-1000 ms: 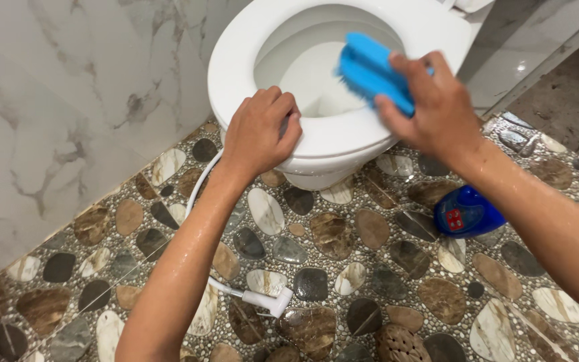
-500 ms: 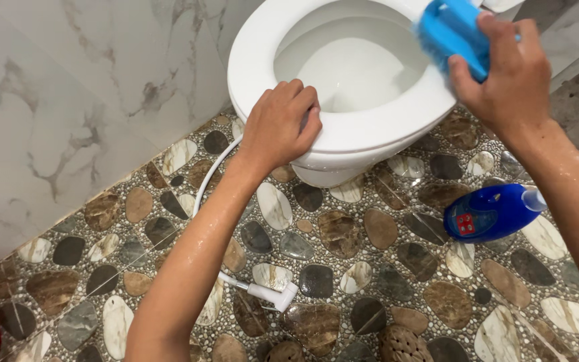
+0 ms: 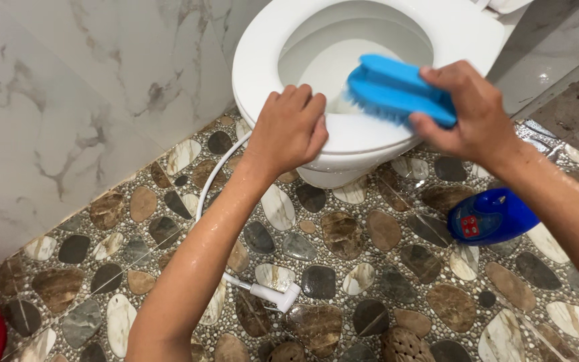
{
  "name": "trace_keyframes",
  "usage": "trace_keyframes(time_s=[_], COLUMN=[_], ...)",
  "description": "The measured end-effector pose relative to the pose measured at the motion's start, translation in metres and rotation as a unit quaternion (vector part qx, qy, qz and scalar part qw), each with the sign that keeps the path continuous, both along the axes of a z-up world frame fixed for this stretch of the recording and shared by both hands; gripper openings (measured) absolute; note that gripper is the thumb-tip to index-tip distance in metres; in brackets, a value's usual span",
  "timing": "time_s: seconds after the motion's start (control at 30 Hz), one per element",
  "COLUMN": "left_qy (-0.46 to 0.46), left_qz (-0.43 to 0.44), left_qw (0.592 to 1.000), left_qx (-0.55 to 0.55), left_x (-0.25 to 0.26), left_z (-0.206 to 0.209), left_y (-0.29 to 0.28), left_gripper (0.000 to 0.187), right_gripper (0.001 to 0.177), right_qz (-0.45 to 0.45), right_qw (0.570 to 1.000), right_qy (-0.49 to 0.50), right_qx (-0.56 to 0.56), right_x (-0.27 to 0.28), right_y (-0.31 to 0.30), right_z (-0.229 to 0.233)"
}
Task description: The person scrubs the rim and inner bowl of a white toilet using a blue brush and rinses with a handheld bidet sprayer. The person repeatedly scrubs different sections of the rim and bowl, then rinses the brush and hands.
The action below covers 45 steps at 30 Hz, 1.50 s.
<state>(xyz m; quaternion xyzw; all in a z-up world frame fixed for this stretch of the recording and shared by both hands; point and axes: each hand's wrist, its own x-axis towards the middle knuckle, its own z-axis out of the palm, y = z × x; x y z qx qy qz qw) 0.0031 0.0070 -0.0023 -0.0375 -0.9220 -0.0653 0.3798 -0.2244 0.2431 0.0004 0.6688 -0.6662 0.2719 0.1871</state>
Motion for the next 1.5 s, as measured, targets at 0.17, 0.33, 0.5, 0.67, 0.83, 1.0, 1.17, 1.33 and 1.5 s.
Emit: trace_keyframes(time_s=[0.17, 0.33, 0.5, 0.67, 0.83, 1.0, 1.17, 1.33, 1.5], left_qy=[-0.011, -0.006, -0.005, -0.017, -0.014, -0.015, -0.013, -0.016, -0.022], left_qz=[0.011, 0.009, 0.008, 0.008, 0.011, 0.012, 0.011, 0.014, 0.020], left_qw=[0.995, 0.996, 0.997, 0.996, 0.996, 0.996, 0.996, 0.996, 0.996], left_qx=[0.095, 0.094, 0.083, 0.091, 0.088, 0.090, 0.083, 0.083, 0.084], left_x=[0.001, 0.000, 0.001, 0.002, 0.002, 0.003, 0.002, 0.003, 0.002], left_z=[0.002, 0.002, 0.002, 0.002, 0.002, 0.003, 0.004, 0.004, 0.004], left_y=[0.001, 0.000, 0.000, 0.000, 0.000, 0.001, 0.001, 0.002, 0.002], left_gripper=[0.009, 0.010, 0.012, 0.009, 0.009, 0.009, 0.009, 0.009, 0.009], right_gripper=[0.047, 0.048, 0.051, 0.045, 0.042, 0.044, 0.047, 0.044, 0.039], right_qz=[-0.249, -0.282, 0.014, -0.024, -0.259, -0.184, 0.028, -0.118, -0.259], right_qw=[0.960, 0.954, 1.000, 1.000, 0.962, 0.980, 0.999, 0.993, 0.960], right_qy=[0.130, 0.068, 0.000, 0.006, 0.083, 0.075, 0.005, 0.008, 0.097], right_qx=[0.019, 0.078, -0.016, 0.009, -0.024, -0.019, -0.028, 0.000, -0.036], right_x=[-0.020, 0.020, 0.058, 0.000, -0.047, -0.015, 0.045, -0.034, -0.073], right_y=[0.009, -0.012, -0.003, 0.007, 0.024, 0.016, 0.019, 0.018, 0.036], right_z=[0.018, 0.023, 0.017, 0.008, 0.010, 0.007, -0.008, -0.006, -0.002])
